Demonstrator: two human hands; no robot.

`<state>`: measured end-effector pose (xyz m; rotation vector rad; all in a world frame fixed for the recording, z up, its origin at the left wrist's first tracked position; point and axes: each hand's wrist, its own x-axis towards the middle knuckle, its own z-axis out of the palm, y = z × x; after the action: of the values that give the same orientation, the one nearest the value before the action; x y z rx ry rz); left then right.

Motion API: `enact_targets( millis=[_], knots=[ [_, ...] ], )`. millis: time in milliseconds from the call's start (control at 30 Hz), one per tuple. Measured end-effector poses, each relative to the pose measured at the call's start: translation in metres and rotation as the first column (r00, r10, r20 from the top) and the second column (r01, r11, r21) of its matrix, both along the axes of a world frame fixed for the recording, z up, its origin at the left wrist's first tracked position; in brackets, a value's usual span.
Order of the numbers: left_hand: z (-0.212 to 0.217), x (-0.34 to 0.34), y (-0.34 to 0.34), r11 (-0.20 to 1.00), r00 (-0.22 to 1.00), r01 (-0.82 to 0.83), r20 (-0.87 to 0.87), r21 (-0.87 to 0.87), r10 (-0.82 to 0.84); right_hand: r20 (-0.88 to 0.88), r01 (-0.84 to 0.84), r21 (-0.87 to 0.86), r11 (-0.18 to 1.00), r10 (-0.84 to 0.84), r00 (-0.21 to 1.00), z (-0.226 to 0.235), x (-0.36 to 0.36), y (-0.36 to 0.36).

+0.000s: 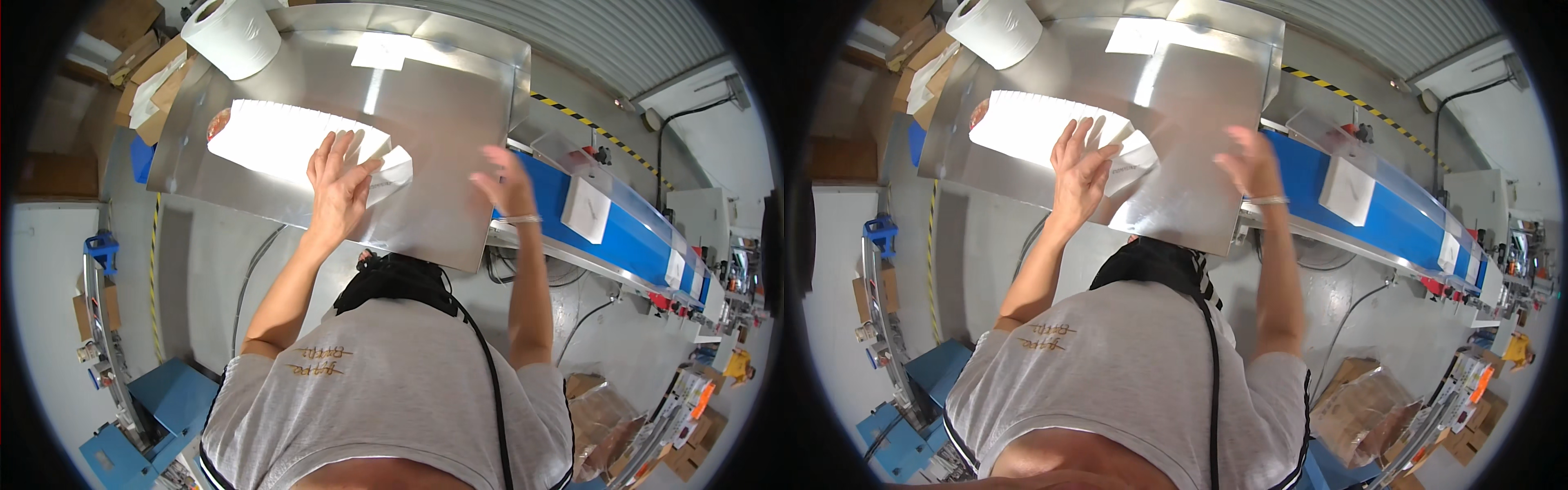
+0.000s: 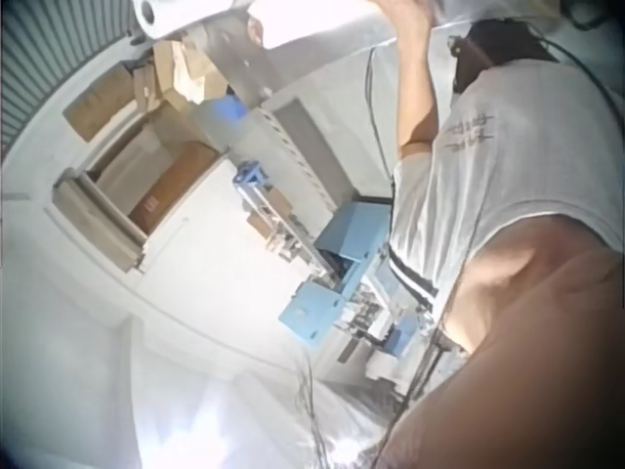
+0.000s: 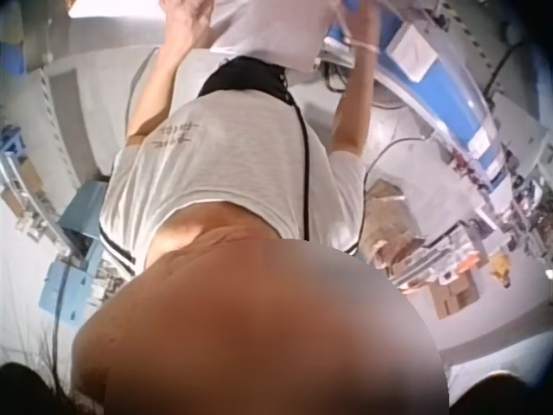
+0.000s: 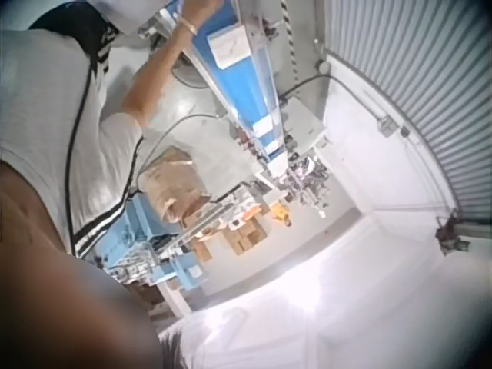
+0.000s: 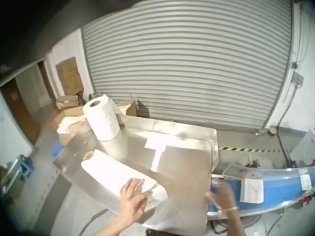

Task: Gathering stacks of paper products from a machine and wrapping them for distribution.

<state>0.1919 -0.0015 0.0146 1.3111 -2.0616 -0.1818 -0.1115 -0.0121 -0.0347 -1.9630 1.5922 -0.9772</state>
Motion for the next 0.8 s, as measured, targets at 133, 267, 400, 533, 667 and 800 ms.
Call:
enact_targets(
  millis=[133, 267, 400, 533, 667, 800],
  knots=[
    [0.002, 0.000, -0.001, 0.998, 0.998, 0.058, 0.039, -0.001, -0.058, 0.256, -0.328, 0.200, 0.923, 0.274, 0.927, 0.014, 0.083, -0.023],
    [0.007, -0.001, -0.001, 1.000, 1.000, -0.016, 0.021, 0.020, 0.016, 0.393, -0.384, 0.237, 0.892, 0.274, 0.878, -0.019, 0.085, -0.030],
    [-0.008, 0.011, -0.003, 0.998, 0.998, -0.065, 0.008, -0.006, 0.065, 0.634, -0.121, 0.430, 0.895, -0.204, 0.746, -0.022, 0.038, 0.004],
    [0.000, 0.005, -0.005, 0.996, 0.993, -0.083, -0.079, 0.039, 0.085, 0.220, 0.431, 0.302, 0.850, -0.502, 0.836, -0.073, -0.081, 0.031],
    [-0.005, 0.010, -0.007, 0.997, 0.996, -0.074, -0.048, 0.013, 0.075, -0.308, 0.771, 0.041, 0.635, -0.726, 0.614, -0.037, -0.118, 0.046],
    [-0.011, 0.012, -0.007, 0.998, 0.997, -0.047, -0.059, -0.040, 0.045, -0.420, 0.628, -0.202, 0.751, -0.646, 0.637, -0.019, -0.089, 0.028]
  ],
)
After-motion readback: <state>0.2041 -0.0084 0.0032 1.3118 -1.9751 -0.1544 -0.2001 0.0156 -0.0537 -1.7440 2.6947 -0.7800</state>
